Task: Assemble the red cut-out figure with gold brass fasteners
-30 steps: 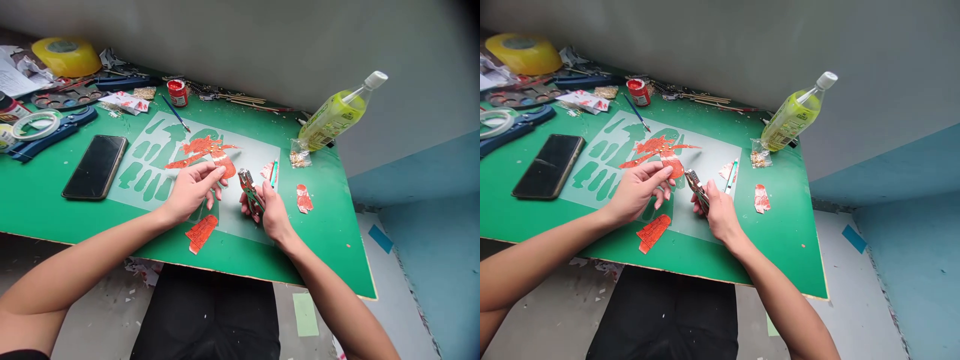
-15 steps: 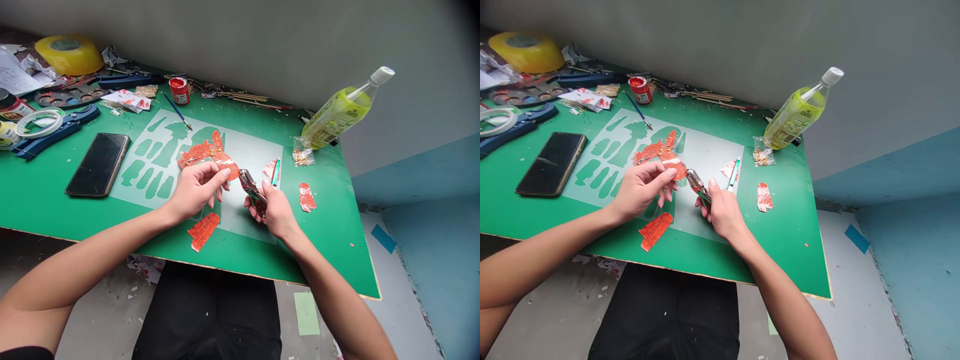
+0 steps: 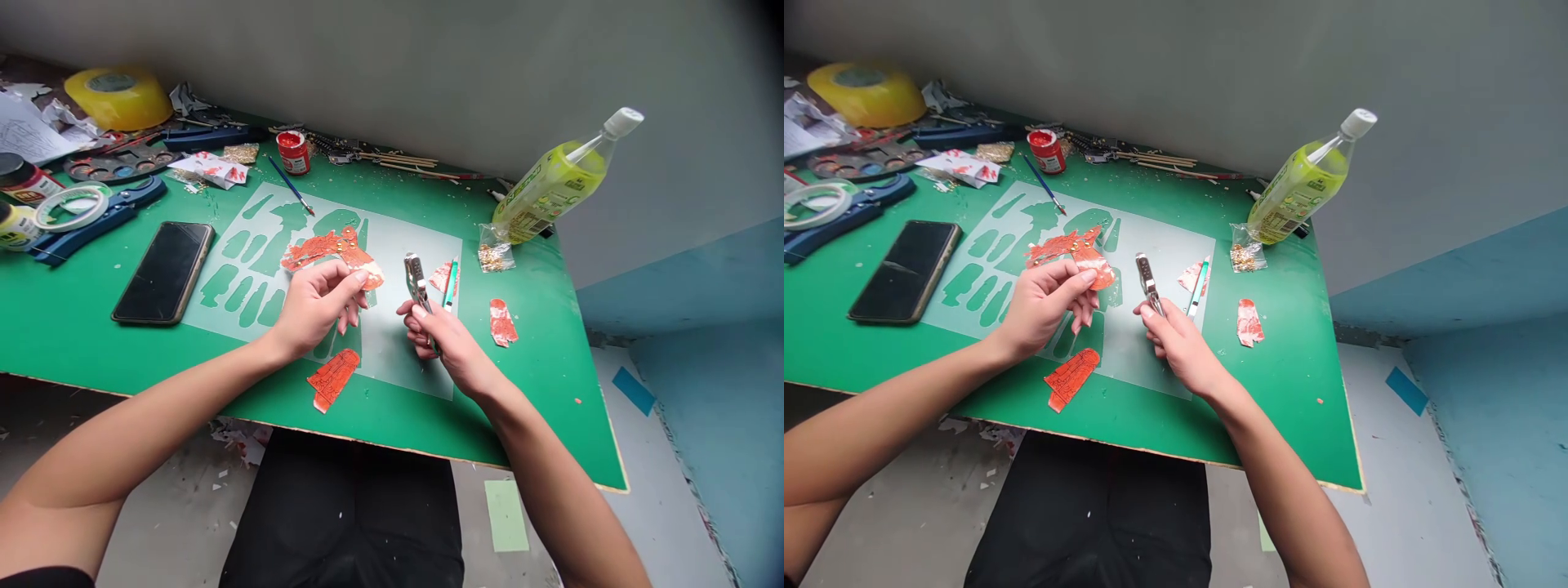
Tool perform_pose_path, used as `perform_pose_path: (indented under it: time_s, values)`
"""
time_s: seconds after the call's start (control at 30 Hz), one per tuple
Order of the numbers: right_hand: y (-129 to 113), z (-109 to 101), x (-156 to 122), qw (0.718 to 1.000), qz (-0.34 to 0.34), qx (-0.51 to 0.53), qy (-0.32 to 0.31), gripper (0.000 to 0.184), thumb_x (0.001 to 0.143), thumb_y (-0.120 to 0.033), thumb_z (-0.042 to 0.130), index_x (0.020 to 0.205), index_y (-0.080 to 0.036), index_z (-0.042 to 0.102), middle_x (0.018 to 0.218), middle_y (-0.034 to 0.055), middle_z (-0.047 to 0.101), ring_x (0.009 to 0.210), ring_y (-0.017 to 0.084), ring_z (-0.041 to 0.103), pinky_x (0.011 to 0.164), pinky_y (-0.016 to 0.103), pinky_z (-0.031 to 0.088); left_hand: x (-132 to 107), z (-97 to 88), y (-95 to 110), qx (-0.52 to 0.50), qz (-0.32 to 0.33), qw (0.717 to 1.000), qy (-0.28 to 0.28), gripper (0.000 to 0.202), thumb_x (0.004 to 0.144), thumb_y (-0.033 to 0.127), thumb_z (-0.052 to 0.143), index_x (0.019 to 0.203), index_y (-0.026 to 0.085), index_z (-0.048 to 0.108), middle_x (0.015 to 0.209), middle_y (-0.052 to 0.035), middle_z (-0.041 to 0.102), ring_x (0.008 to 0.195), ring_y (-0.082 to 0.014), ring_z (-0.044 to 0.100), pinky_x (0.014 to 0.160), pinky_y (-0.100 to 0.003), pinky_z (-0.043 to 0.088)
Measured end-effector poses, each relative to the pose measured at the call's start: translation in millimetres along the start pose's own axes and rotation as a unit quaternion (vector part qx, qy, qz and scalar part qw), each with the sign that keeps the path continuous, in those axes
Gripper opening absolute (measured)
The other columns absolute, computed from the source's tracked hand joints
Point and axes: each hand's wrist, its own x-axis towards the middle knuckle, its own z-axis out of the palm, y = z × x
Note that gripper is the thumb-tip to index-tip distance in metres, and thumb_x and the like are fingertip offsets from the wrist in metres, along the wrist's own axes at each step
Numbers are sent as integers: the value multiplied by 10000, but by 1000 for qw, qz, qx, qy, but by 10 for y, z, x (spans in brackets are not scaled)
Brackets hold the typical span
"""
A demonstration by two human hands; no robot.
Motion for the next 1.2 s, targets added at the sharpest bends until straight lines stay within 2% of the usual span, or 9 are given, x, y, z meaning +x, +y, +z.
perform_pose_path:
  time_s: [0.07, 0.2, 0.37, 0.47, 0.57, 0.7, 0.83, 1.0, 1.2]
  values:
    - [-65, -15, -30, 1000, -2, 22, -18, 426, 896, -613, 744, 1056, -231, 642, 758, -47, 442, 622, 107, 417, 478, 226, 353, 5, -4, -1, -1, 0, 1000, 6, 319, 926, 414, 731, 729, 203, 594, 674, -17, 701, 465, -112, 620, 361, -216, 457]
    - [-152, -60, -85, 999, -31, 1, 10, 461, 780, -527, 895, 1006, -214, 643, 887, 22, 672, 708, 146, 644, 564, 279, 562, -4, -2, 11, 10, 4, 1000, 1, 313, 929, 433, 725, 748, 203, 615, 662, -13, 702, 460, -110, 612, 365, -215, 460]
    - [-127, -64, -110, 986, -92, -52, 129, 491, 665, -445, 987, 946, -228, 647, 650, -31, 657, 506, 167, 636, 428, 301, 521, -23, -3, 10, 17, 16, 1000, -12, 357, 929, 441, 726, 702, 211, 576, 629, -8, 688, 434, -103, 581, 378, -227, 453]
    - [-91, -20, -101, 956, -190, -97, 201, 447, 703, -363, 972, 1036, -264, 691, 682, -35, 672, 677, 220, 730, 589, 365, 630, -30, -8, -14, 18, 13, 1000, -15, 363, 939, 456, 714, 708, 213, 576, 617, -7, 679, 433, -104, 574, 394, -233, 451]
    - [-50, 10, -78, 936, -240, -129, 222, 278, 767, -333, 923, 964, -285, 732, 840, 12, 751, 912, 269, 775, 755, 438, 674, -35, -7, -35, 17, 18, 1000, -13, 355, 952, 455, 702, 723, 209, 587, 627, -9, 681, 441, -102, 577, 400, -230, 450]
    - [-13, -3, -59, 926, -261, -133, 237, 160, 810, -355, 890, 855, -280, 756, 870, 27, 774, 826, 249, 753, 780, 460, 657, -39, -4, -35, 13, 22, 1000, -14, 357, 949, 440, 707, 713, 210, 570, 662, -17, 691, 450, -101, 585, 384, -225, 441]
    - [-48, -40, -79, 952, -210, -125, 183, 209, 873, -439, 830, 845, -255, 733, 823, 21, 720, 659, 170, 635, 651, 372, 581, -38, -5, -32, 23, 22, 999, -17, 355, 971, 460, 681, 738, 213, 577, 682, -22, 695, 471, -106, 596, 399, -227, 461]
    - [-109, -45, -112, 985, -114, -128, 28, 315, 937, -514, 743, 1105, -247, 739, 842, 12, 642, 720, 157, 605, 667, 317, 541, -29, -10, -45, 23, 28, 999, -11, 374, 966, 485, 687, 736, 212, 574, 666, -14, 689, 459, -104, 585, 396, -229, 445]
    - [-144, -6, -115, 998, -35, -11, -47, 447, 952, -655, 664, 999, -210, 668, 805, 15, 626, 644, 142, 616, 514, 270, 534, -13, -36, -105, 24, 11, 999, -18, 301, 977, 442, 696, 798, 206, 643, 659, -5, 686, 475, -104, 595, 413, -228, 447]
